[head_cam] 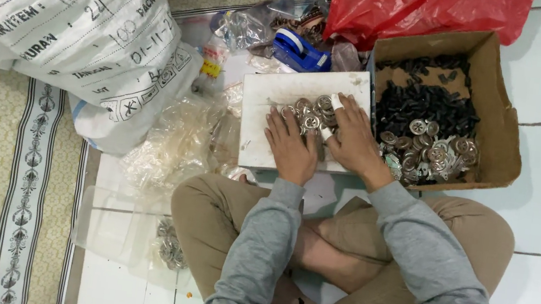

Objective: Sorting and organizing small metal hardware components into a cardboard box

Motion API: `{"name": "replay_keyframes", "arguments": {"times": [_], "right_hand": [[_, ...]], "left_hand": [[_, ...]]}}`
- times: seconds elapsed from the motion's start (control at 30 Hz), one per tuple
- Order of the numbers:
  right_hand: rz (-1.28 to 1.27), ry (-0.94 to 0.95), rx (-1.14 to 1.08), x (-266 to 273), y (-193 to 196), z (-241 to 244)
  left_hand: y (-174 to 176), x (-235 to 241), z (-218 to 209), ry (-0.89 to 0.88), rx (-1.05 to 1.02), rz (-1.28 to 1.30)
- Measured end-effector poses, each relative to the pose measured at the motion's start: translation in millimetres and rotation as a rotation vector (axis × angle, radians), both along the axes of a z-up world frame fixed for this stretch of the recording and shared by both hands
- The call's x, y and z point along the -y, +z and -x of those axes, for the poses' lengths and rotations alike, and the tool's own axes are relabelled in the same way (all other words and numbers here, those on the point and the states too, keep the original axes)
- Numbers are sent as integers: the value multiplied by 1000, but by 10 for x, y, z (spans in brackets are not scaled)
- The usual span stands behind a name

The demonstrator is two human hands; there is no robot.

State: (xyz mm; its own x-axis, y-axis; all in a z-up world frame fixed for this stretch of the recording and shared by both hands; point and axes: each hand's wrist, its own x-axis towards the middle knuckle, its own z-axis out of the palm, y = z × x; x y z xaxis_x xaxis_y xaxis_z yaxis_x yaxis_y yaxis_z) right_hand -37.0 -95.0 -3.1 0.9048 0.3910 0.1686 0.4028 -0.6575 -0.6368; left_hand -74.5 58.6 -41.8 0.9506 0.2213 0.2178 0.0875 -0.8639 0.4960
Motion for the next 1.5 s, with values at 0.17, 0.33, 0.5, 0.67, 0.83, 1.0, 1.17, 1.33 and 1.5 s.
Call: {"name": "replay_keyframes", "arguments": {"times": [0.17, 0.33, 0.5, 0.67, 0.83, 1.0, 1.17, 1.33, 1.5], "right_hand": [[199, 28, 37, -56, -348, 64], [113, 19, 65, -26, -292, 92], [37, -68, 116, -86, -147, 223], [-62, -100, 104, -133, -220, 454], [-37, -86, 229, -113, -341, 613], [-113, -99, 220, -107, -278, 712], [-136, -152, 105, -117, -417, 612], [-120, -134, 142, -162, -311, 700], [-163, -197, 1, -225, -93, 807]], "left_hand": [[-181, -29, -40, -34, -16, -103], [-136, 18, -24, 7, 26, -111], [-29, -15, 56, 4, 4, -35], [-230, -335, -123, -58, -109, 327], [-648, -1249, -526, -140, -344, 375], [424, -2390, 273, 177, -72, 189], [287, -3182, 932, 352, -91, -145], [21, -3373, 1331, 361, -251, -371], [-260, -3535, 1250, 295, 48, -510]]}}
